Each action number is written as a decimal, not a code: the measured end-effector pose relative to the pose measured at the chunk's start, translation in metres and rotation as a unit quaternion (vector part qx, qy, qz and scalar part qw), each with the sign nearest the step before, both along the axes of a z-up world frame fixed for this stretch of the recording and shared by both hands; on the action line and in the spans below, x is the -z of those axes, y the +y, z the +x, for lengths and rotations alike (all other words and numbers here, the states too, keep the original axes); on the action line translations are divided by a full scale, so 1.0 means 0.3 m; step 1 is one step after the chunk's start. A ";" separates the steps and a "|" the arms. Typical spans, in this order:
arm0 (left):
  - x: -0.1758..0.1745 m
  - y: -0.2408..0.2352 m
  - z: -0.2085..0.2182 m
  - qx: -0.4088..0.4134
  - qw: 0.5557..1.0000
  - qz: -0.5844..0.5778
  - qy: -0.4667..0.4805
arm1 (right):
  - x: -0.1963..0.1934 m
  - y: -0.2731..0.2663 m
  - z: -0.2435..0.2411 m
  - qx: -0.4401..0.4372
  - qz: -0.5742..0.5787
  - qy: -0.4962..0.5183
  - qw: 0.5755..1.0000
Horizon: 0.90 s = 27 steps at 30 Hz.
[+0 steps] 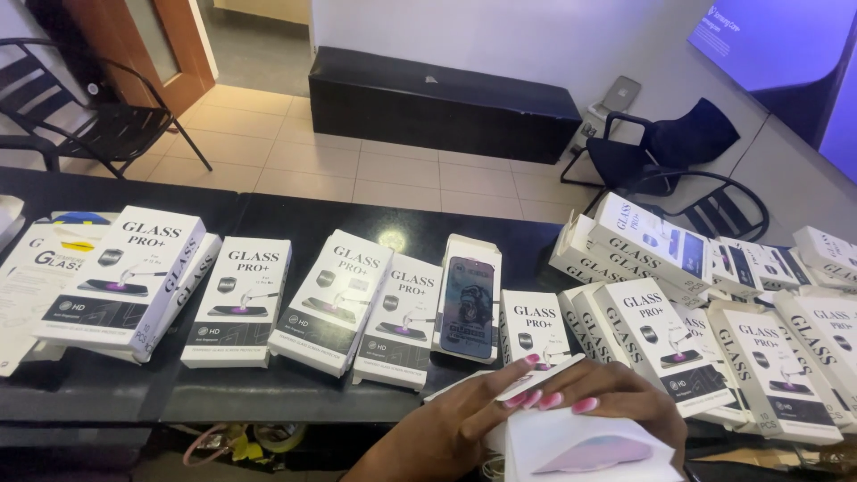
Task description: Checking the contents of screen protector boxes and stacking them neatly on a counter.
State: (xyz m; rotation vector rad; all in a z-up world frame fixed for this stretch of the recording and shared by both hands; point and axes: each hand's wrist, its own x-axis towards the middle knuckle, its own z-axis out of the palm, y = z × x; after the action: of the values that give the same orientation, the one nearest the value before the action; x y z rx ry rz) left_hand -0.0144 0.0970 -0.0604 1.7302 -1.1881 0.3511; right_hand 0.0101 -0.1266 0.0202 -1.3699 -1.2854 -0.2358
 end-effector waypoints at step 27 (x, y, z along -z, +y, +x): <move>-0.124 -0.038 0.064 -0.402 0.880 0.253 0.022 | 0.165 0.022 0.108 0.365 0.032 0.109 0.924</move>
State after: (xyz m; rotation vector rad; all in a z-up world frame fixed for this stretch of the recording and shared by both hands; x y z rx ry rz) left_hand 0.0049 0.0856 -0.0231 2.6498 -0.4731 0.5103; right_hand 0.0425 -0.1199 -0.0293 -1.7184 -0.5325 -0.6073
